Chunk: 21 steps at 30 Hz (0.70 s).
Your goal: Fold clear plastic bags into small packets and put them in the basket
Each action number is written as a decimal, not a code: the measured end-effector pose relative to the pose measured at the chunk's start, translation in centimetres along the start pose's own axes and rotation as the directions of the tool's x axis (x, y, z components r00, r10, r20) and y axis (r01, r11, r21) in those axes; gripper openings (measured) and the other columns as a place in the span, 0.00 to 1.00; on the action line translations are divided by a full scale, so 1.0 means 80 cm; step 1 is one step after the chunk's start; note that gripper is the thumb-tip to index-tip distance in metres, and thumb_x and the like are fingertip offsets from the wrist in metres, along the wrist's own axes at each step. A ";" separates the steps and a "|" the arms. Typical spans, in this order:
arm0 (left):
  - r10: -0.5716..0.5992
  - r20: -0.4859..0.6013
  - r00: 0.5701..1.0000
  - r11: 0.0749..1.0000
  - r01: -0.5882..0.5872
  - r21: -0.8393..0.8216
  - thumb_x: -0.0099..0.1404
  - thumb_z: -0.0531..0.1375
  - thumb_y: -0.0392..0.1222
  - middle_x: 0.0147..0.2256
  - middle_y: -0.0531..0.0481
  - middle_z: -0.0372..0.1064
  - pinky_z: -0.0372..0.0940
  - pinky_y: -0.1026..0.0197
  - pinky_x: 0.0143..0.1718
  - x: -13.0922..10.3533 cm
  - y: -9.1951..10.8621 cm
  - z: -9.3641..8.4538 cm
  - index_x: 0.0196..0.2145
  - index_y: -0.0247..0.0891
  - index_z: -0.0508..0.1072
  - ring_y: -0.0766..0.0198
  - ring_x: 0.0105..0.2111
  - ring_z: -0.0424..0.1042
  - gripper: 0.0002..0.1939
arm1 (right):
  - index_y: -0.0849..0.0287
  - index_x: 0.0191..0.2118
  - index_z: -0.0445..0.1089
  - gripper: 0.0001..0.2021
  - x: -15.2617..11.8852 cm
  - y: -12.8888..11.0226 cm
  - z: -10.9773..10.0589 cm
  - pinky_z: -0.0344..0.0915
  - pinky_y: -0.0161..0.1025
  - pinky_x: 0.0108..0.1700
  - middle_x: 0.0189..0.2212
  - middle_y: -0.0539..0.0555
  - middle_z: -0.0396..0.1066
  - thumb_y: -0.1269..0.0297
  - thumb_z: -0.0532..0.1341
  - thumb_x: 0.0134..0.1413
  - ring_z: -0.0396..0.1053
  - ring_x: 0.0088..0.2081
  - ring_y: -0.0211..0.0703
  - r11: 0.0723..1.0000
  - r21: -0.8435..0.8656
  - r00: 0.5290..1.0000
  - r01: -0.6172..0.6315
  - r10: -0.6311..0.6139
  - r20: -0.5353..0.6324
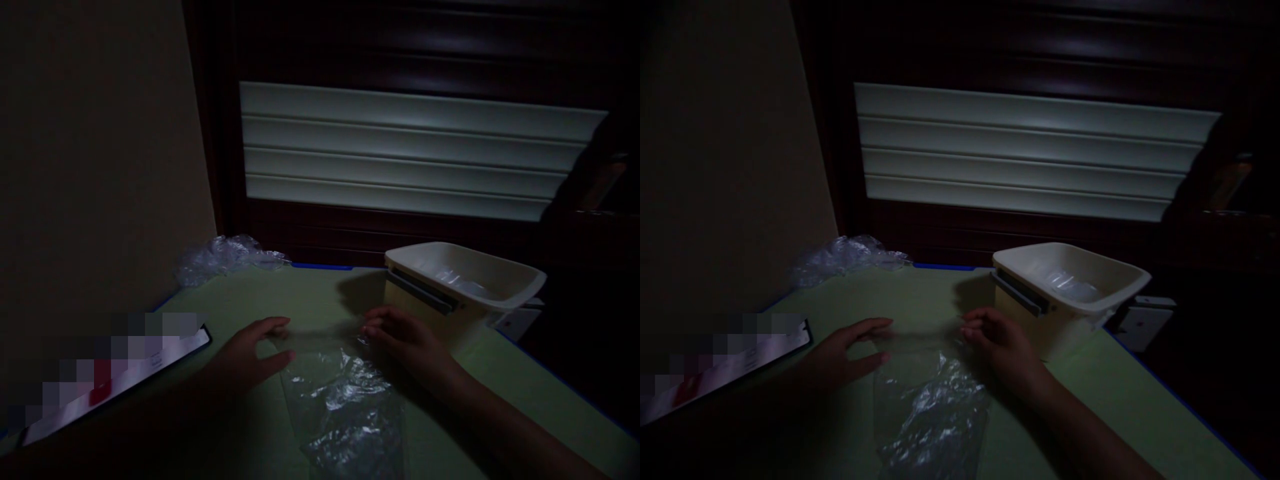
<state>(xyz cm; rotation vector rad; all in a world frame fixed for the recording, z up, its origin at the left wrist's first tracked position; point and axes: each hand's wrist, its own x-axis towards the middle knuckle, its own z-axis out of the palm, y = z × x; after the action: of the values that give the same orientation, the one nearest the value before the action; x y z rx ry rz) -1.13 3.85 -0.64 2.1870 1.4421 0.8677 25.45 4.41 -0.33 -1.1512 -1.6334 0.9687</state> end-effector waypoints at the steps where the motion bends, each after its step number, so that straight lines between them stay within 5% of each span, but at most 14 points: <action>1: -0.004 0.029 1.000 1.000 0.005 -0.018 0.54 0.57 0.46 0.39 0.45 0.73 0.66 0.54 0.42 0.000 0.002 -0.002 0.41 0.37 0.70 0.55 0.40 0.72 0.18 | 0.58 0.38 0.64 0.15 0.001 0.001 0.000 0.66 0.42 0.37 0.31 0.56 0.72 0.55 0.60 0.47 0.70 0.34 0.45 0.999 0.034 1.000 -0.004 0.004 0.002; 8: 0.024 0.033 0.999 0.998 -0.022 -0.051 0.55 0.54 0.44 0.32 0.48 0.74 0.67 0.58 0.39 0.004 0.007 -0.006 0.29 0.37 0.72 0.59 0.34 0.73 0.10 | 0.58 0.41 0.63 0.17 0.003 0.005 -0.003 0.66 0.43 0.40 0.31 0.56 0.71 0.62 0.63 0.43 0.70 0.35 0.45 0.988 0.149 0.999 -0.044 0.040 0.027; 21: 0.122 0.055 0.991 0.992 -0.121 -0.014 0.53 0.54 0.39 0.29 0.51 0.72 0.65 0.61 0.37 0.004 -0.001 -0.002 0.27 0.37 0.71 0.63 0.32 0.71 0.07 | 0.62 0.51 0.65 0.24 -0.001 0.005 -0.004 0.67 0.39 0.32 0.31 0.57 0.70 0.61 0.60 0.47 0.69 0.32 0.44 0.988 -0.147 0.998 -0.041 0.049 0.048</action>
<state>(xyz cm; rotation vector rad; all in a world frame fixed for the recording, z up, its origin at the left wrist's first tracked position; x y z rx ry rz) -1.20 4.15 -0.46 2.2924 1.2862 0.8450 25.86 4.49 -0.64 -1.2751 -1.7500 0.9267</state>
